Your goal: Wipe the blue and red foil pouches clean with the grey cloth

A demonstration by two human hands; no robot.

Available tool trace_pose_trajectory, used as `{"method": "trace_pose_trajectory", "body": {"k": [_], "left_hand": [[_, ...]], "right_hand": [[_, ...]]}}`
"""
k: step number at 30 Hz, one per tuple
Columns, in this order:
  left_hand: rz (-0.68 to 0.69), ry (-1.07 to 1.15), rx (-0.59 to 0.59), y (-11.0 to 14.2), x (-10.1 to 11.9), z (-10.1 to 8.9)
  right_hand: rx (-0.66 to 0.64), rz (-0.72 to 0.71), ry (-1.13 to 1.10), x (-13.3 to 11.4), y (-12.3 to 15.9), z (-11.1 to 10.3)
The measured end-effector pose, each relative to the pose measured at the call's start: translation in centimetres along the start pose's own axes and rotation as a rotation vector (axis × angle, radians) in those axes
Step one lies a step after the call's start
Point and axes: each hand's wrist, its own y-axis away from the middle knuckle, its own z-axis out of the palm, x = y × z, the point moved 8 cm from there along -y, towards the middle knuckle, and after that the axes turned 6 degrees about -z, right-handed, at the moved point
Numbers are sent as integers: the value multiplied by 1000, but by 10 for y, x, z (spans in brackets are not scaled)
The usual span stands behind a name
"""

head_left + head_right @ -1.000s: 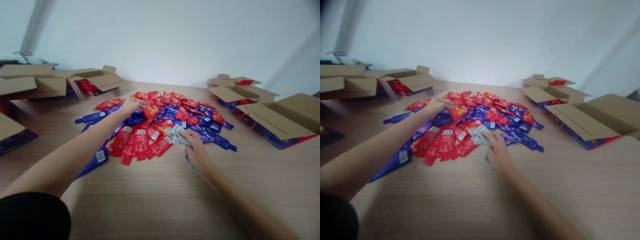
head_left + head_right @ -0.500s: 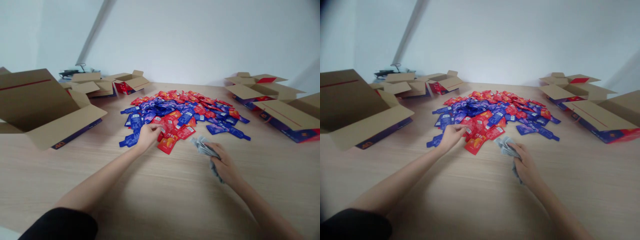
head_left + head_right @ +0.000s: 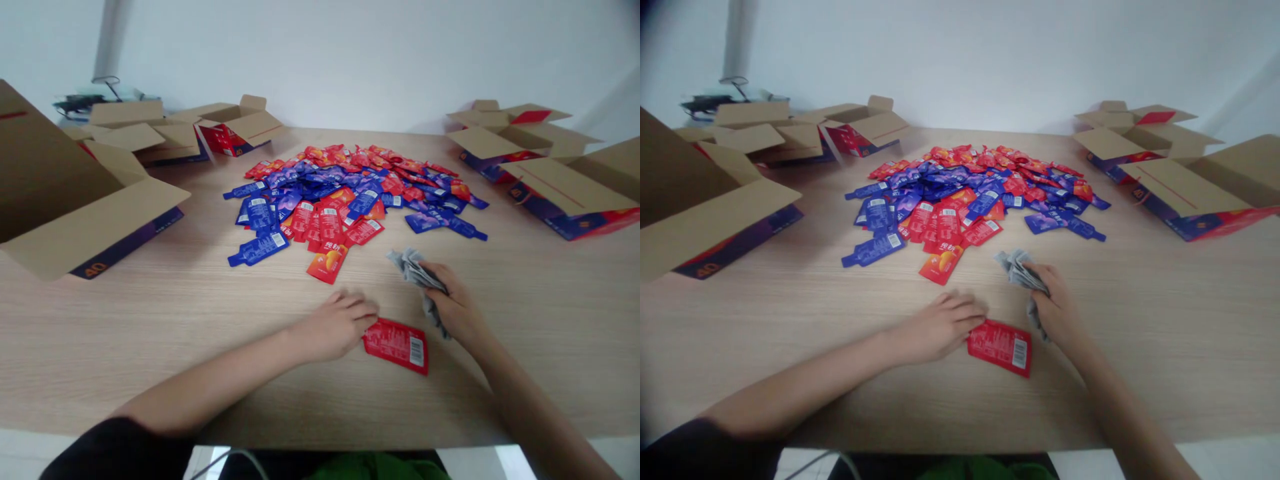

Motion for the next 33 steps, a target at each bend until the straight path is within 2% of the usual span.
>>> {"method": "trace_pose_trajectory", "body": {"k": [2, 6, 8, 10, 12, 15, 18, 20, 22, 27, 31, 33], "left_hand": [[-38, -116, 29, 5, -1, 4], [-138, -192, 135, 32, 11, -4], [-151, -172, 116, 46, 18, -1], [-187, -168, 79, 57, 19, 8], [-240, -163, 50, 64, 17, 20], [-317, -129, 30, 67, 14, 33], [-383, -102, 3, 65, 15, 36], [-396, -100, -14, 62, 17, 34], [-397, -107, -8, 60, 19, 31], [-403, -136, -3, 59, 20, 28], [-399, -131, -4, 60, 20, 30], [-410, -122, -4, 61, 20, 30]], "right_hand": [[21, 3, 15, -2, 3, -5], [24, 38, 24, -10, 9, -15], [5, 20, 36, -21, 14, -15], [-30, -33, 50, -37, 22, -6], [-82, -119, 88, -59, 34, 15], [-204, -266, 272, -90, 54, 69], [-344, -304, 531, -98, 69, 118], [-364, -300, 634, -93, 73, 130], [-314, -280, 707, -83, 77, 122], [-119, -158, 856, -46, 92, 67], [-83, -36, 851, -13, 96, 32], [-64, -32, 797, -9, 91, 23]]}}
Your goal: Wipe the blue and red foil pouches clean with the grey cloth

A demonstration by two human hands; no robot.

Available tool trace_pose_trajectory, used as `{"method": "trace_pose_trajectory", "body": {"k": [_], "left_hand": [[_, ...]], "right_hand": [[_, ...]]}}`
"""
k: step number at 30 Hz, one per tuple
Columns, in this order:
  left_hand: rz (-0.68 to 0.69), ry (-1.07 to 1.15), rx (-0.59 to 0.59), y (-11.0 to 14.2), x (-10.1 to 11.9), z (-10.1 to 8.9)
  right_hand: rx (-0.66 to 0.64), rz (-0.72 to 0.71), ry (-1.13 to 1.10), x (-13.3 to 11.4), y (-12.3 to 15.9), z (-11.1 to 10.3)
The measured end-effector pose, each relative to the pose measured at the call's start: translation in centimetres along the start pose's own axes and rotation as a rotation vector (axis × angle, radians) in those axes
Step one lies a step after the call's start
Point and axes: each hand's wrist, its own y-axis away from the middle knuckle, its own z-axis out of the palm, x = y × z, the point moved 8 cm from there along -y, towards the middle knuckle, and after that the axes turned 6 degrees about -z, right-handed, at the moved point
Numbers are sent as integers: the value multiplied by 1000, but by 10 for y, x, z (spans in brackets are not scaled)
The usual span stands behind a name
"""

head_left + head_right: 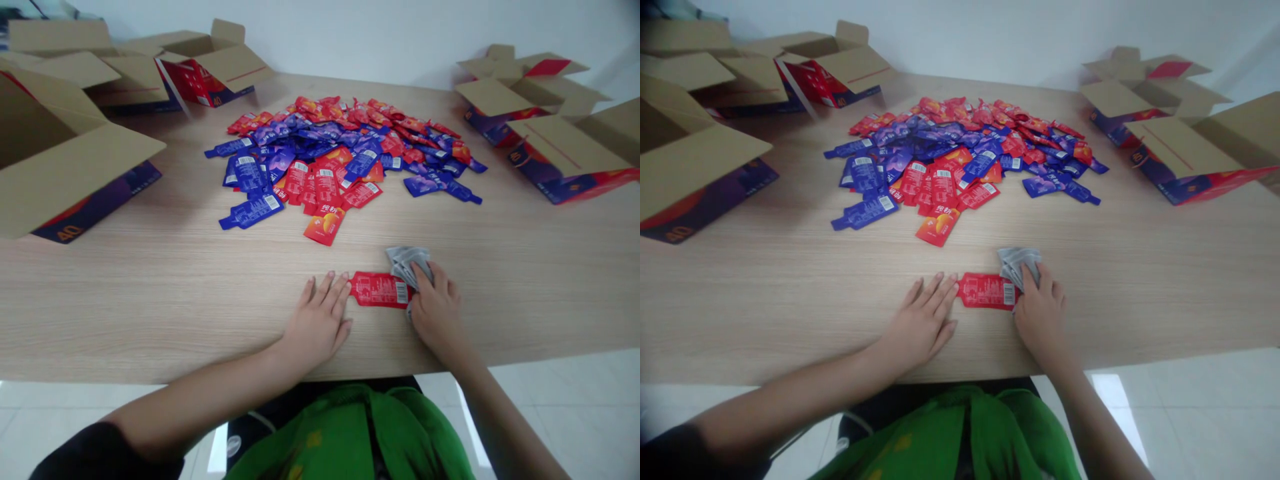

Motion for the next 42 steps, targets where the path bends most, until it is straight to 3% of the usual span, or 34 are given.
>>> {"method": "trace_pose_trajectory", "body": {"k": [2, 5, 9, 11, 14, 19, 21, 24, 28, 31, 33, 36, 42], "left_hand": [[-10, 9, -5, 0, 0, 0], [-22, 19, -14, -1, 1, 0], [-28, 27, -49, -2, 1, 1], [-30, 27, -54, -2, 0, 0], [-28, 26, -29, -2, 0, -1], [-19, -3, -26, -1, 2, -1], [-21, -20, -22, -1, 1, -1], [-20, -45, -10, -1, 2, -2], [-15, -50, 11, -1, 2, -2], [-23, -47, -8, -2, 1, -1], [-29, -47, -30, -3, 1, 0], [-35, -60, -31, -3, 2, -1], [-33, -98, -24, -3, 3, -1]], "right_hand": [[79, -19, -80, -7, -8, -11], [186, -77, -179, -46, -19, -25], [-28, -247, -157, -114, -26, -1], [-118, -294, -103, -125, -22, 10], [-116, -246, -13, -102, -13, 12], [-62, -27, 117, -17, 5, 4], [-62, -20, 129, 2, 5, 2], [-9, -95, 87, -2, -4, -8], [137, -181, -37, -59, -19, -20], [21, -311, -75, -110, -26, 0], [-54, -361, -59, -122, -24, 13], [-74, -354, -7, -104, -15, 17], [-28, -129, 36, -8, 4, 5]]}}
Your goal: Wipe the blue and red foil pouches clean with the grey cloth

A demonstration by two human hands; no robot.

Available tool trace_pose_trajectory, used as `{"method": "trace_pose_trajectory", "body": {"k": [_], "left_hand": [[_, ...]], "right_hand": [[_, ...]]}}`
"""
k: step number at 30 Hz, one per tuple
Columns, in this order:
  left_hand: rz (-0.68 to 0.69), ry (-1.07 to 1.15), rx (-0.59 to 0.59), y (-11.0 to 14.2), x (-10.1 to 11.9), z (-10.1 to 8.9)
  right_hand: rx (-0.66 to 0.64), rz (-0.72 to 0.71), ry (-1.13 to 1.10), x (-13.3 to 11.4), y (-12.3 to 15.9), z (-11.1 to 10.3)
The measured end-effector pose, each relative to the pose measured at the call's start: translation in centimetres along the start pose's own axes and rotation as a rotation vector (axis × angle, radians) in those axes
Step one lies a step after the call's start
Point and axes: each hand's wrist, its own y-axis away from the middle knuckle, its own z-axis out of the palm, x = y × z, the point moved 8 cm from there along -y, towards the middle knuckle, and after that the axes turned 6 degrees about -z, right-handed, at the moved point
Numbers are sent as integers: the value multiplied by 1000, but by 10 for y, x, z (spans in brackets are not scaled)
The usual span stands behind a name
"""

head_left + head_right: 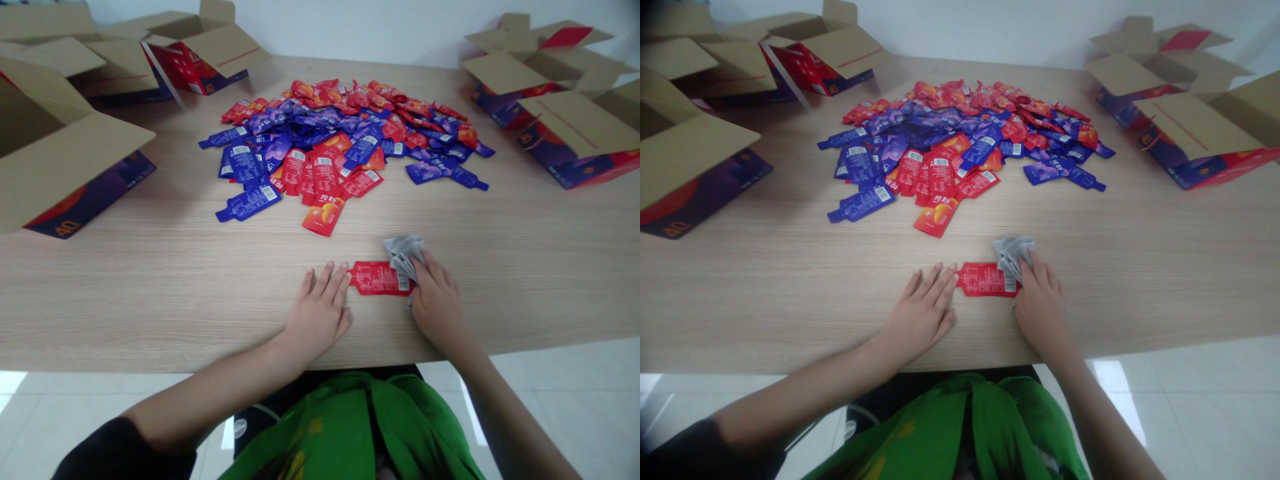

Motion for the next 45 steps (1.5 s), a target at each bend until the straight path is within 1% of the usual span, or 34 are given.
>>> {"method": "trace_pose_trajectory", "body": {"k": [2, 3, 5, 7, 9, 11, 12, 13, 14, 15, 17, 20, 23, 25, 26, 28, 29, 30, 32, 33, 35, 37, 38, 40, 42, 45], "left_hand": [[1, -4, 3, 0, 0, 0], [1, -3, 4, 0, 0, 1], [-3, 4, 4, 0, 0, 1], [-7, 15, 8, 0, 0, 1], [-7, 27, 12, 0, 0, 1], [-5, 39, 0, 0, 0, 2], [-5, 44, -12, 0, 0, 2], [-8, 47, -23, -1, -1, 2], [-11, 47, -33, -1, 0, 3], [-13, 41, -36, -1, 0, 3], [-18, 18, -27, -2, 1, 1], [-22, -8, -14, -2, 3, 0], [-22, 0, -13, -2, 3, 0], [-21, 8, -5, -1, 3, 0], [-20, 10, -1, -1, 3, 0], [-17, 10, 8, 0, 3, -1], [-18, 9, 16, 0, 3, -1], [-18, 9, 25, -1, 3, -2], [-19, 11, 42, -1, 3, -2], [-21, 15, 45, -1, 2, -3], [-27, 26, 34, -2, 2, -2], [-38, 31, 16, -2, 2, -2], [-44, 29, 13, -2, 2, -2], [-53, 18, 22, -1, 3, -4], [-56, 6, 39, -1, 4, -5], [-54, 4, 44, -1, 5, -4]], "right_hand": [[-16, 17, -46, 18, 0, 0], [-21, 18, -71, 22, -3, 0], [21, 30, -118, 18, -13, -8], [110, 8, -172, -3, -26, -19], [165, -76, -226, -40, -38, -24], [97, -181, -244, -80, -46, -15], [53, -218, -231, -96, -48, -9], [11, -241, -210, -107, -48, -2], [-20, -251, -185, -113, -47, 4], [-38, -250, -158, -113, -45, 8], [-38, -215, -100, -99, -37, 11], [9, -114, -13, -56, -22, 6], [38, -16, 8, -9, -8, 1], [23, 14, -4, 12, -5, 0], [13, 19, -17, 18, -6, -1], [22, 17, -62, 16, -12, -7], [49, 9, -94, 9, -16, -12], [85, -5, -126, -2, -21, -18], [136, -53, -163, -35, -31, -24], [126, -86, -163, -54, -35, -23], [41, -138, -129, -86, -42, -12], [-38, -164, -88, -104, -44, 0], [-60, -165, -68, -105, -43, 4], [-61, -133, -21, -94, -38, 7], [-31, -77, 29, -70, -29, 5], [7, 15, 73, -26, -17, 1]]}}
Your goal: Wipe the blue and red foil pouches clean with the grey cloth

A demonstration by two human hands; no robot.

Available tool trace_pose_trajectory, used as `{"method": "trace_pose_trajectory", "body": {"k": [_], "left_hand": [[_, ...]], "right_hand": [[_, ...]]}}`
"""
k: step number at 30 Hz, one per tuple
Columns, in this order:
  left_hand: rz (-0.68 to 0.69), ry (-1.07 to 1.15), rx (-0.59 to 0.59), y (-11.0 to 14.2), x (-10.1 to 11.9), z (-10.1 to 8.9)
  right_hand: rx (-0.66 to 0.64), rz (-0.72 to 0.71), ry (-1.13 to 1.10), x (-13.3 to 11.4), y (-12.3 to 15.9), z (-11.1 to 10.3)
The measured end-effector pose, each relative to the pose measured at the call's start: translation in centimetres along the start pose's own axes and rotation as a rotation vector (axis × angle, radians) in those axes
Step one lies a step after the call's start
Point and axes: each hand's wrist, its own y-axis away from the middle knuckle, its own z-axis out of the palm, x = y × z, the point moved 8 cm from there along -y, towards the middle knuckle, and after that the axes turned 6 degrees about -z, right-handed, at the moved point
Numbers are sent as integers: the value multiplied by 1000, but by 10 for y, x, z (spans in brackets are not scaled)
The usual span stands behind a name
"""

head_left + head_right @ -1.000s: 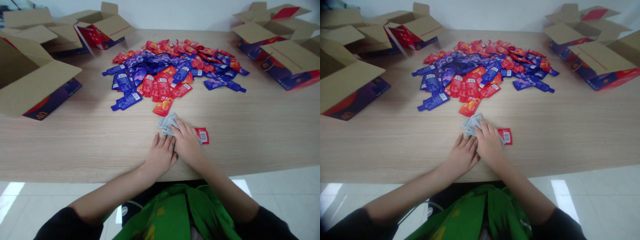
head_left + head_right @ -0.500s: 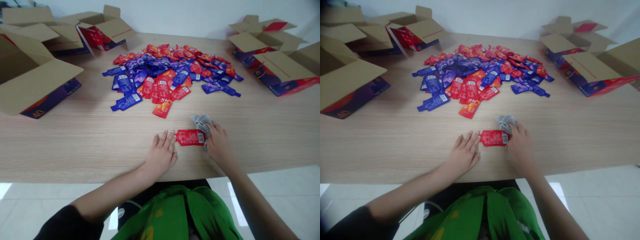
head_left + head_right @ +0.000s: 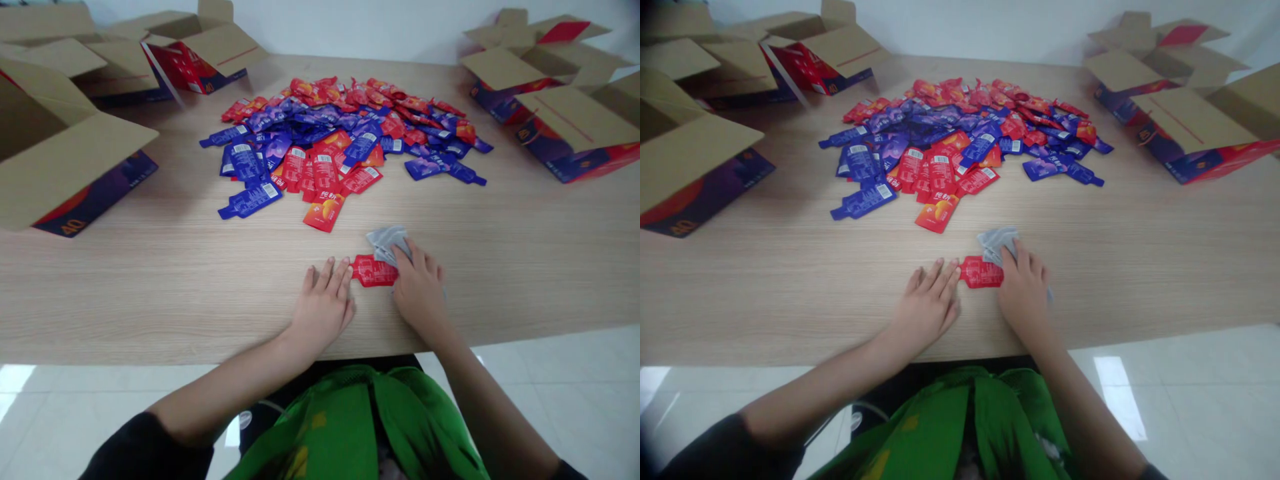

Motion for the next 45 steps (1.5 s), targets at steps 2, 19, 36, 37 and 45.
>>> {"method": "trace_pose_trajectory", "body": {"k": [2, 19, 36, 37, 45], "left_hand": [[4, 3, 0, 0, 0, 1], [-13, 4, 4, 0, -2, -3], [-7, 9, -30, -1, -1, 2], [-11, 11, -40, -1, -1, 3], [-7, 13, -29, 0, -1, 2]], "right_hand": [[-2, 47, -7, 24, 3, 0], [-53, -83, -120, -52, -31, 4], [97, -112, -260, -47, -30, -22], [49, -152, -244, -61, -30, -16], [-25, -47, -66, -24, -11, 2]]}}
